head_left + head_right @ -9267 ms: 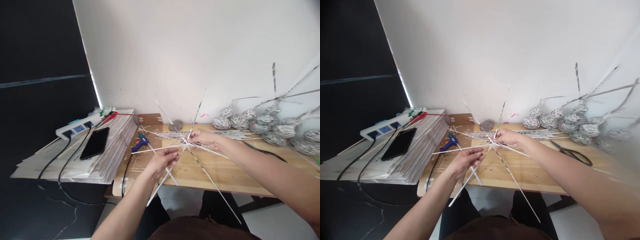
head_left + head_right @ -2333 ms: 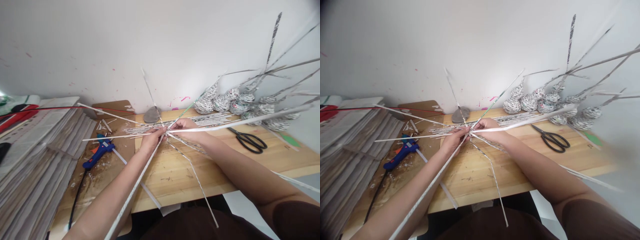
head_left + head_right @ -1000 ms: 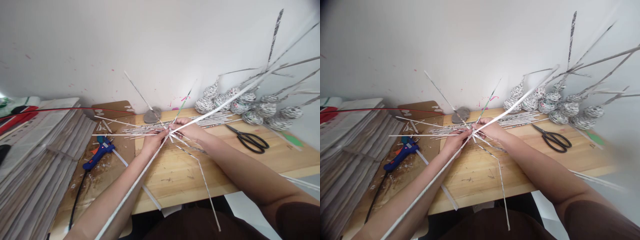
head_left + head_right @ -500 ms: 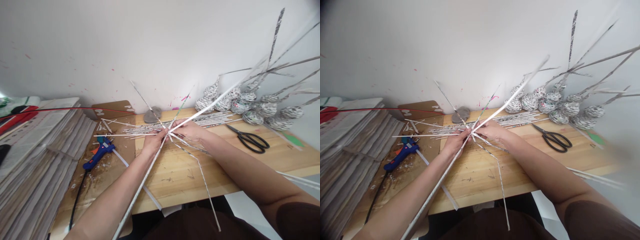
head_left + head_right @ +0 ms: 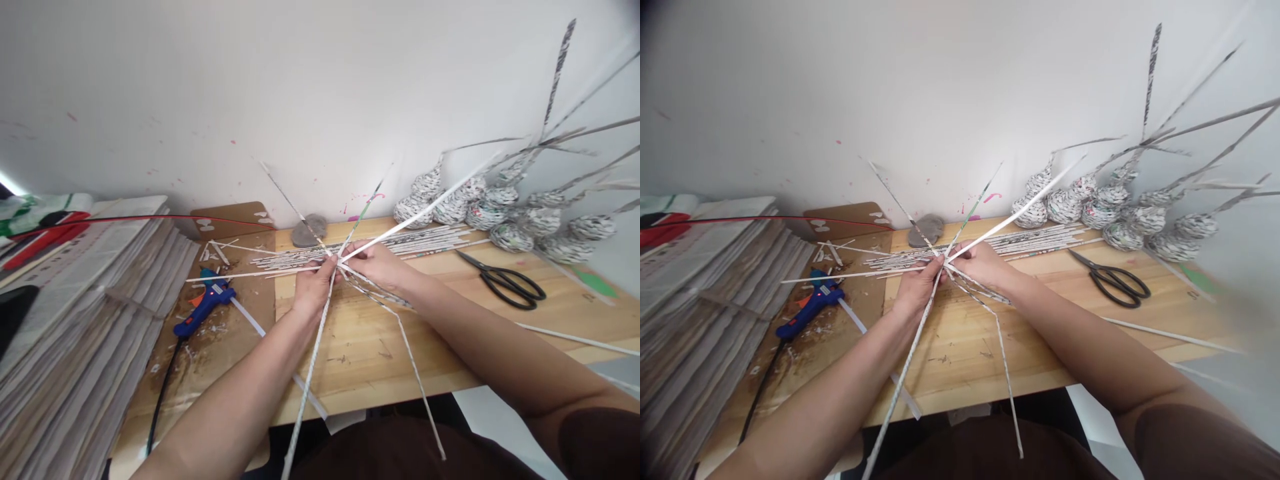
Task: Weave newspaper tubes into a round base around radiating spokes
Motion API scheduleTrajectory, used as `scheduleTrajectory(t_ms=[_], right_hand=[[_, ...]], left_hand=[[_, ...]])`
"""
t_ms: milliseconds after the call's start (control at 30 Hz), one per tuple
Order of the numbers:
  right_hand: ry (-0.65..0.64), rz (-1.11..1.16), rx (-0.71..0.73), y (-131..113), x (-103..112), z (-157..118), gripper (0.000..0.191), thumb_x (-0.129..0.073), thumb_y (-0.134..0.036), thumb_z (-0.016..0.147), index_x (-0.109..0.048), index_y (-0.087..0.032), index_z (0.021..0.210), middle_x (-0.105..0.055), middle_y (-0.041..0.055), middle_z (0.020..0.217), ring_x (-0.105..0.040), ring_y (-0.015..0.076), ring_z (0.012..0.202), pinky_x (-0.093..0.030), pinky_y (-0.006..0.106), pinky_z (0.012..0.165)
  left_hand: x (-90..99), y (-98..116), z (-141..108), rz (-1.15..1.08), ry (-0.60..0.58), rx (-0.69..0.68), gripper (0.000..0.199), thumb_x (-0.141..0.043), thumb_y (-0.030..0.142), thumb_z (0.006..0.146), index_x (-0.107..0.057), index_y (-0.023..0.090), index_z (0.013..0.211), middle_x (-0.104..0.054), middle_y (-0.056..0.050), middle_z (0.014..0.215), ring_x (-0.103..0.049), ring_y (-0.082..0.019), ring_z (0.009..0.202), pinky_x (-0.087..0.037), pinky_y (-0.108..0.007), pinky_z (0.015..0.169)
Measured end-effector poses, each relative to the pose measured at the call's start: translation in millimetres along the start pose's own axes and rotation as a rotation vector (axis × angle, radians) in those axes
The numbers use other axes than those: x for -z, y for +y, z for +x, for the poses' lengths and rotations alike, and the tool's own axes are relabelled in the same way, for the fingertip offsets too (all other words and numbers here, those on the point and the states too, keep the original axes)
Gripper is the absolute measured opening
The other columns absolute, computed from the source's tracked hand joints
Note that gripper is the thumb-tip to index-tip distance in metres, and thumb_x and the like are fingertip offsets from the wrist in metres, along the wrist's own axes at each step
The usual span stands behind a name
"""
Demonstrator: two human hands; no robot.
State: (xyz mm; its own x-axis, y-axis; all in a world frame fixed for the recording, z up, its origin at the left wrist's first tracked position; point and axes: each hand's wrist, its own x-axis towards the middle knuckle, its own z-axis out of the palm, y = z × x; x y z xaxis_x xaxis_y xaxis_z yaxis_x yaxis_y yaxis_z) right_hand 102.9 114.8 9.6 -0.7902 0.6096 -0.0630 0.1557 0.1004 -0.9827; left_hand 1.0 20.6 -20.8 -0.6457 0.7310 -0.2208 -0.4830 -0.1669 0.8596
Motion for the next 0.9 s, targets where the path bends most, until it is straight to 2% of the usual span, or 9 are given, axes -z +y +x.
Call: scheduleTrajectory(t_ms=[167, 300, 367, 467, 567, 733, 900], right_hand=[[-0.032, 0.093, -0.097, -3.8, 7.5, 1.4, 0.018, -0.078, -0.024, 0.062, -0.065, -0.016, 0.071, -0.068, 0.0012, 0.063, -0.059, 0.0120, 0.056, -0.045, 0.023, 0.054], [-0.088, 0.067, -0.151, -8.4, 14.4, 0.3, 0.019, -0.078, -0.027, 0.061, -0.065, -0.016, 0.070, -0.066, -0.0012, 0.059, -0.056, 0.0106, 0.052, -0.040, 0.021, 0.049], [-0.104, -0.032, -0.117, -8.6, 16.5, -0.5, 0.019, -0.077, -0.031, 0.063, -0.066, -0.017, 0.071, -0.066, -0.0009, 0.062, -0.056, 0.0109, 0.054, -0.039, 0.021, 0.049], [-0.067, -0.207, 0.014, -5.4, 15.4, -0.3, 0.019, -0.075, -0.034, 0.068, -0.067, -0.017, 0.072, -0.069, 0.0012, 0.068, -0.059, 0.0135, 0.061, -0.043, 0.024, 0.055], [-0.035, -0.244, 0.107, -1.3, 9.2, 1.1, 0.019, -0.070, -0.036, 0.074, -0.067, -0.017, 0.076, -0.072, 0.0030, 0.073, -0.065, 0.0170, 0.069, -0.048, 0.026, 0.064], [-0.081, -0.169, 0.090, -2.9, 3.2, -0.4, 0.022, -0.070, -0.039, 0.076, -0.065, -0.018, 0.075, -0.073, 0.0038, 0.071, -0.068, 0.0200, 0.073, -0.051, 0.029, 0.069], [-0.095, -0.236, 0.086, -7.5, 8.0, -2.5, 0.025, -0.072, -0.042, 0.074, -0.069, -0.017, 0.075, -0.072, 0.0051, 0.072, -0.065, 0.0189, 0.069, -0.050, 0.028, 0.063]], left_hand=[[-0.7, 8.5, -2.7, 0.000, -0.041, 0.074, 0.038, -0.090, 0.028, 0.051, -0.067, 0.012, 0.076, -0.066, -0.001, 0.064, -0.057, -0.008, 0.052, -0.050, -0.020, 0.053], [0.7, 8.8, -2.6, 0.045, -0.129, 0.076, 0.039, -0.090, 0.033, 0.050, -0.065, 0.012, 0.072, -0.063, -0.001, 0.059, -0.054, -0.009, 0.049, -0.047, -0.020, 0.049], [1.9, 5.3, -1.8, 0.063, -0.152, 0.044, 0.039, -0.089, 0.037, 0.052, -0.063, 0.013, 0.068, -0.060, 0.001, 0.055, -0.052, -0.008, 0.047, -0.046, -0.020, 0.047], [3.1, 0.2, -0.5, 0.053, -0.144, 0.017, 0.039, -0.087, 0.040, 0.053, -0.061, 0.015, 0.065, -0.055, 0.003, 0.051, -0.048, -0.008, 0.044, -0.042, -0.020, 0.045], [3.3, -1.1, -0.3, 0.009, -0.120, 0.023, 0.038, -0.087, 0.039, 0.054, -0.061, 0.014, 0.066, -0.055, 0.003, 0.054, -0.046, -0.007, 0.045, -0.040, -0.019, 0.045], [1.8, -1.0, -1.3, -0.026, -0.089, 0.023, 0.035, -0.086, 0.035, 0.057, -0.059, 0.016, 0.068, -0.056, 0.003, 0.055, -0.049, -0.007, 0.048, -0.042, -0.019, 0.048], [-0.4, -1.3, -1.8, -0.009, -0.022, 0.022, 0.036, -0.085, 0.032, 0.059, -0.054, 0.018, 0.071, -0.059, 0.004, 0.056, -0.054, -0.009, 0.048, -0.047, -0.021, 0.051]])
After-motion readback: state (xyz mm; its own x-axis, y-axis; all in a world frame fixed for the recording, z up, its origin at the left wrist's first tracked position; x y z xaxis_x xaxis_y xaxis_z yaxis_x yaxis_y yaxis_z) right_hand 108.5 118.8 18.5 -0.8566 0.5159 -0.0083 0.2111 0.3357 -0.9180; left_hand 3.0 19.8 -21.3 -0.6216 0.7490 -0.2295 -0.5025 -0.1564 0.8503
